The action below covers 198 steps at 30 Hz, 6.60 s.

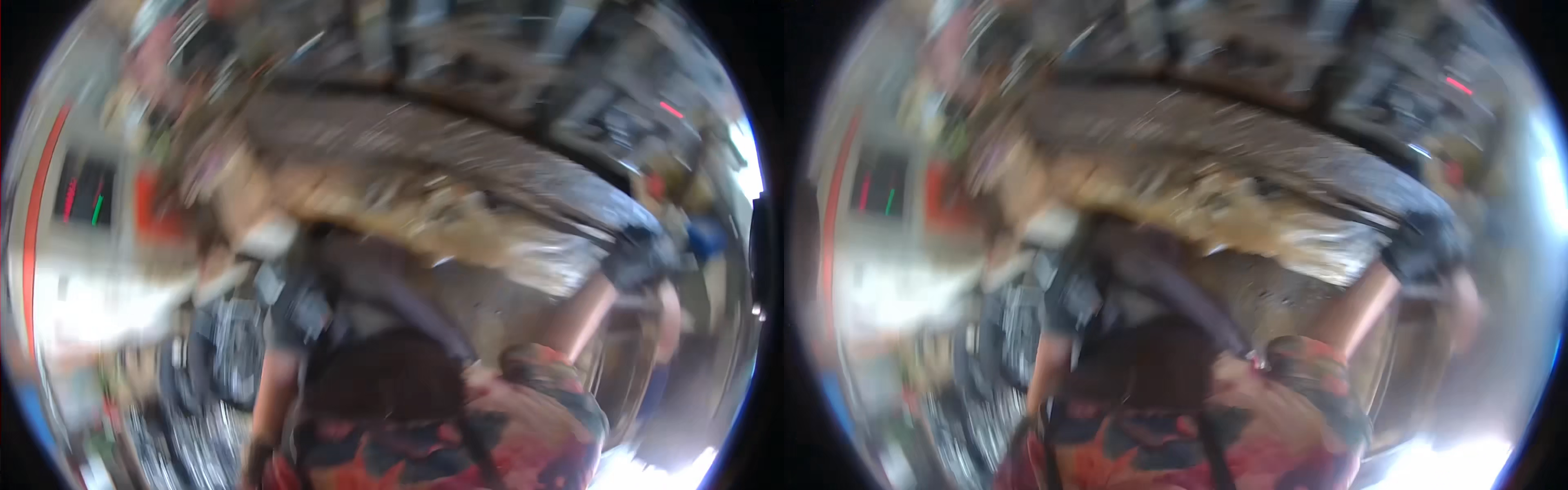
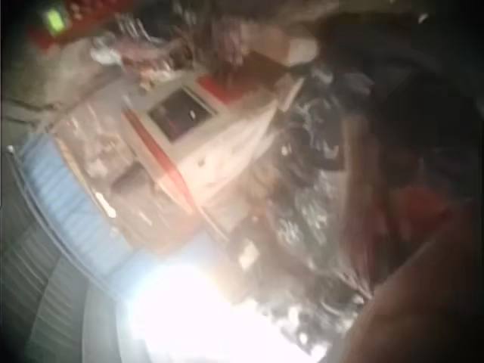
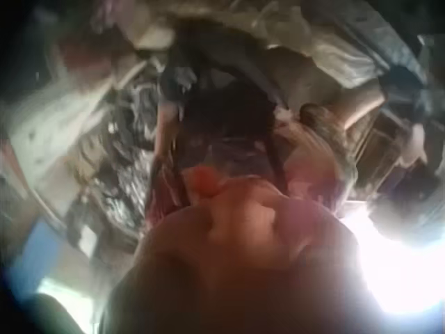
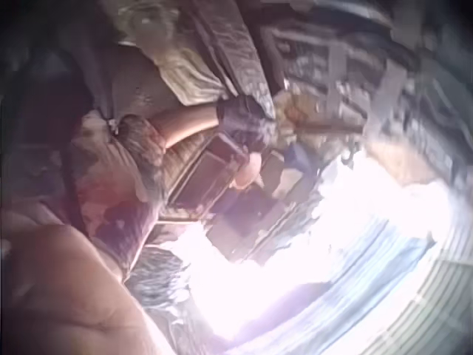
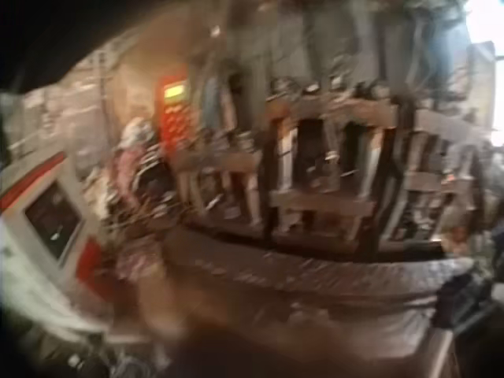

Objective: Placing small metal components into an industrial stamping or pressing machine for processing.

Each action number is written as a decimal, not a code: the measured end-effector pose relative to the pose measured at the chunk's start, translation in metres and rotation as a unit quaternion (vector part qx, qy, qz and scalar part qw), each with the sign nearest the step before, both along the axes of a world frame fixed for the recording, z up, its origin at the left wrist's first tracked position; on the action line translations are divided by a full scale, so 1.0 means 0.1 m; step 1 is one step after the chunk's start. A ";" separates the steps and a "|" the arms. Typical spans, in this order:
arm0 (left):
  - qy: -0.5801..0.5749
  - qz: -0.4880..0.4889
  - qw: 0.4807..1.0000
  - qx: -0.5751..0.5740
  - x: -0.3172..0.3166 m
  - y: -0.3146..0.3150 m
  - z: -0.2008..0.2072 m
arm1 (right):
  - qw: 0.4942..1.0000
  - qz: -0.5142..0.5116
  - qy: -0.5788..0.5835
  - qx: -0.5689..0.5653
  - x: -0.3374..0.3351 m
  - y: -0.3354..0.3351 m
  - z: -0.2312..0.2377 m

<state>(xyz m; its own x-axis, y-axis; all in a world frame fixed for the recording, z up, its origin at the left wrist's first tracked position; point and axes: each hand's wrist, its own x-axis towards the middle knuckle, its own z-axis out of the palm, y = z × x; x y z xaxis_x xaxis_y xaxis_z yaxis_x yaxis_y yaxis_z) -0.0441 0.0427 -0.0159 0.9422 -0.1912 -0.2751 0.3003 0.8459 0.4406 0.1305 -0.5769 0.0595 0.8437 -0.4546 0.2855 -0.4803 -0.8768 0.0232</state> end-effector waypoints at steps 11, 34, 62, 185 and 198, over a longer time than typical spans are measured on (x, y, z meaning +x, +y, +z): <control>0.013 0.062 0.996 0.058 -0.10 -0.52 0.76 | 0.501 0.389 0.232 0.737 -0.42 3.89 -0.16; 0.084 0.153 0.979 -0.107 -0.51 0.12 0.11 | 0.473 0.258 0.305 0.785 -0.31 5.02 -0.24; 0.103 0.163 0.969 -0.156 -0.53 0.20 0.11 | 0.414 0.187 0.189 0.871 0.29 6.01 -0.09; 0.088 0.085 0.992 -0.016 -0.35 0.08 0.15 | 0.503 0.292 0.284 0.763 -0.76 4.39 0.02; -0.005 0.154 0.984 -0.086 -0.43 0.08 0.38 | 0.579 0.469 0.272 0.609 -1.00 4.88 0.15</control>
